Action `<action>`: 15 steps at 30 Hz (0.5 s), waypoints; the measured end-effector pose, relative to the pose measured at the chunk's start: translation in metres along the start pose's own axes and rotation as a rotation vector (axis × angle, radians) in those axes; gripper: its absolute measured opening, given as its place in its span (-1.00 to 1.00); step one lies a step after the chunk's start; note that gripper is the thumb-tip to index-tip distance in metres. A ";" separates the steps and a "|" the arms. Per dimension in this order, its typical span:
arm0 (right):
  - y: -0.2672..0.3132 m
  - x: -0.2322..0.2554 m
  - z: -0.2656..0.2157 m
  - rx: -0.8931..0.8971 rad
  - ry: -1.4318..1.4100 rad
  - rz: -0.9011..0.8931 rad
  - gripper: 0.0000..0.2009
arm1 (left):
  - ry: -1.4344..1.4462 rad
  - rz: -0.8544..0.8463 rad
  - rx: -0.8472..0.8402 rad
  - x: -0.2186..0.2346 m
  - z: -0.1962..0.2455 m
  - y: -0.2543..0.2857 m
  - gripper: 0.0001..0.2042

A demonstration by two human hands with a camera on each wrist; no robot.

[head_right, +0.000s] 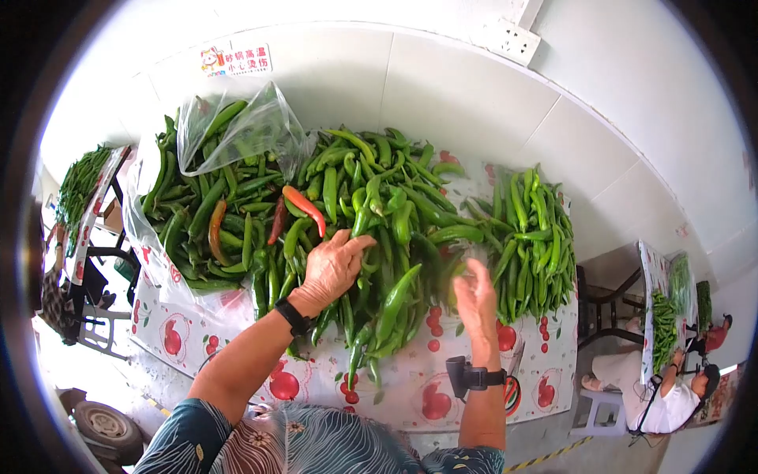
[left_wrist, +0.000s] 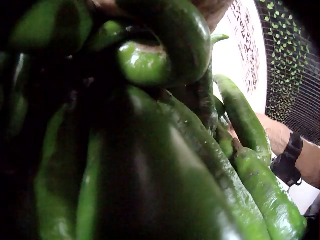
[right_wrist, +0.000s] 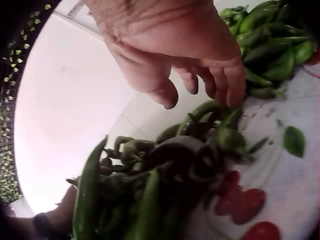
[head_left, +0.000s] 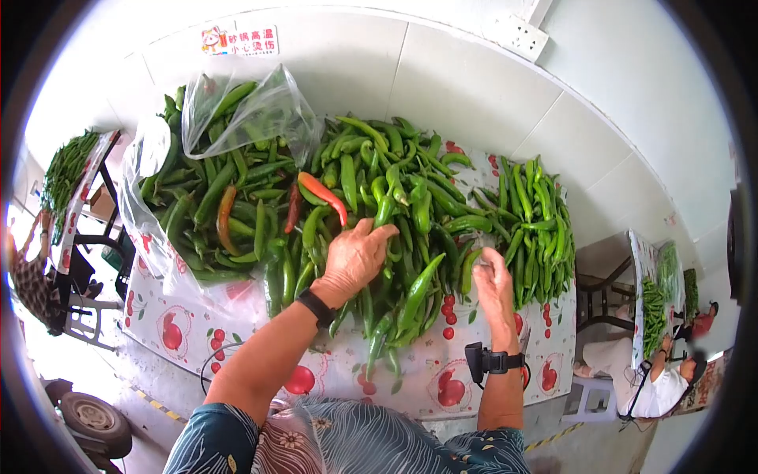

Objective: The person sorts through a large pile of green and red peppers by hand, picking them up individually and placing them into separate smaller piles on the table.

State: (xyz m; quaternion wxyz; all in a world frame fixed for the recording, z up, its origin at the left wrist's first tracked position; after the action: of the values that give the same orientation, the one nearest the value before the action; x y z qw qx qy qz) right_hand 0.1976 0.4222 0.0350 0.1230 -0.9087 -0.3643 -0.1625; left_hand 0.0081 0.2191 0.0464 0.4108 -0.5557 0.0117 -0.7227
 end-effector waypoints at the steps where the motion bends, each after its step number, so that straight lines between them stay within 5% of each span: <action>1: 0.005 0.005 0.006 -0.077 0.031 0.054 -0.53 | -0.007 0.007 -0.009 0.001 0.001 0.000 -0.80; 4: 0.010 0.004 0.050 -0.243 -0.015 0.104 -0.48 | 0.007 0.042 -0.030 0.000 0.000 0.000 -0.80; 6: 0.006 -0.005 0.073 -0.155 0.106 0.034 -0.44 | 0.008 0.026 -0.028 0.000 0.001 0.000 -0.79; 9: 0.002 -0.039 0.057 -0.065 0.152 0.046 -0.43 | -0.004 0.007 -0.032 0.000 0.000 0.000 -0.78; 12: 0.010 -0.044 0.013 -0.201 0.061 0.054 -0.42 | -0.004 0.016 -0.034 0.002 0.003 0.000 -0.76; 15: 0.014 -0.046 0.027 -0.166 0.003 0.084 -0.40 | 0.002 0.013 -0.043 0.000 0.001 -0.001 -0.75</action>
State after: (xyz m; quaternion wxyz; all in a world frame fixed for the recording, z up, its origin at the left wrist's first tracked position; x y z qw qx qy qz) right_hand 0.1813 0.3928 -0.0089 0.0543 -0.9300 -0.3109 -0.1884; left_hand 0.0090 0.2203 0.0470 0.4034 -0.5637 0.0312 -0.7201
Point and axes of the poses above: each hand's wrist, its own y-axis away from the middle knuckle, its own x-axis out of the back of the hand, z = x × y, the point moved 2 cm from there along -y, towards the middle knuckle, and after that the axes turned 9 degrees about -y, right-handed, at the moved point
